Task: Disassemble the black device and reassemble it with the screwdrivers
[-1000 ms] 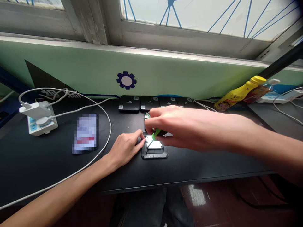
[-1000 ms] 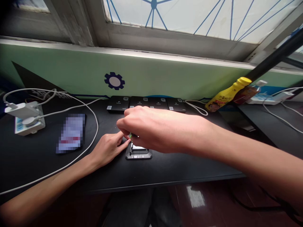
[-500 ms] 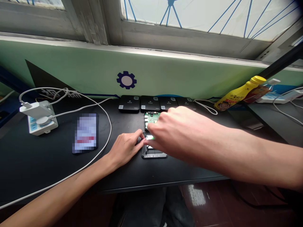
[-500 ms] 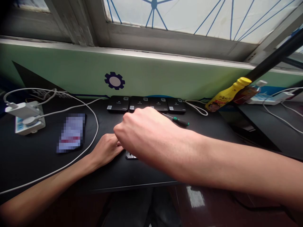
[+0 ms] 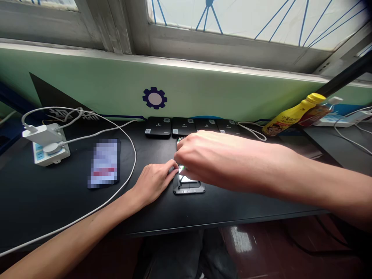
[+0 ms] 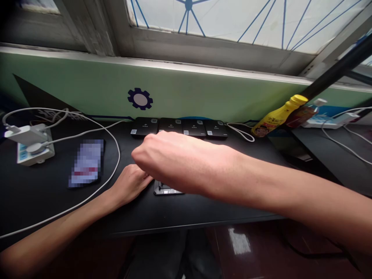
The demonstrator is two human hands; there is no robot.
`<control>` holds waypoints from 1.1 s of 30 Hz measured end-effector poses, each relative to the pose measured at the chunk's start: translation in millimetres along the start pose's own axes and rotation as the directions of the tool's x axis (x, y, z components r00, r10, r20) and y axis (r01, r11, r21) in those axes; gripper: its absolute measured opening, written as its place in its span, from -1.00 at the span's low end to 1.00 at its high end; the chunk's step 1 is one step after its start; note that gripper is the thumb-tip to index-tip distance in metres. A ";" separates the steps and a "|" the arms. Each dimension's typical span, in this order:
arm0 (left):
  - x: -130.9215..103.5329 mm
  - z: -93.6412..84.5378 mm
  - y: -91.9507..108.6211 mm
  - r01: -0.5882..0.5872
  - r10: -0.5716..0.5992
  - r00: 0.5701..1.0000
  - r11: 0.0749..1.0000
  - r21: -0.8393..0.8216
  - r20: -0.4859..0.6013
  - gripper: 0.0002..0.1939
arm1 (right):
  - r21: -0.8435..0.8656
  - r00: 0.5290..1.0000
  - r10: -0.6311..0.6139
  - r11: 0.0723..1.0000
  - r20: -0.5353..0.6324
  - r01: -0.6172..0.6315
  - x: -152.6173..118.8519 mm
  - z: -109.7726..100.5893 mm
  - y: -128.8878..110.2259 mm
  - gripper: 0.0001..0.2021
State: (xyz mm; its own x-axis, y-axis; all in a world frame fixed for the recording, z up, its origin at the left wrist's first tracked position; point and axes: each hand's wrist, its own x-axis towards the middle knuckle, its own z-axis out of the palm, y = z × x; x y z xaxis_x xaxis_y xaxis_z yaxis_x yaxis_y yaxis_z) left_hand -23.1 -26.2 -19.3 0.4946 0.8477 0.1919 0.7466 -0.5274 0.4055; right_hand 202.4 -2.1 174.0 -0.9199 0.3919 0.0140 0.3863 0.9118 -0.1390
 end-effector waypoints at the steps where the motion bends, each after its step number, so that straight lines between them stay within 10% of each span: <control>1: 0.0 0.2 -0.2 0.001 -0.001 1.000 1.000 0.002 0.001 -0.79 | 0.015 1.000 -0.010 1.000 0.004 0.010 -0.2 -0.2 0.4 -0.65; 33: 1.3 -1.7 2.5 0.086 -0.088 0.995 0.995 0.043 0.048 -0.83 | 0.123 0.952 0.253 0.953 0.173 -0.276 9.3 -15.2 0.9 -0.81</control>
State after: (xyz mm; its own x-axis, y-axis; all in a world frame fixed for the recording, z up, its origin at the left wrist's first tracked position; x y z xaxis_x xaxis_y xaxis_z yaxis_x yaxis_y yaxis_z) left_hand -21.3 -26.3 -16.5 0.4478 0.8870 0.1125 0.8048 -0.4547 0.3816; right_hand 195.2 4.2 189.1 -0.7894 0.5828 -0.1929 0.6138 0.7459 -0.2584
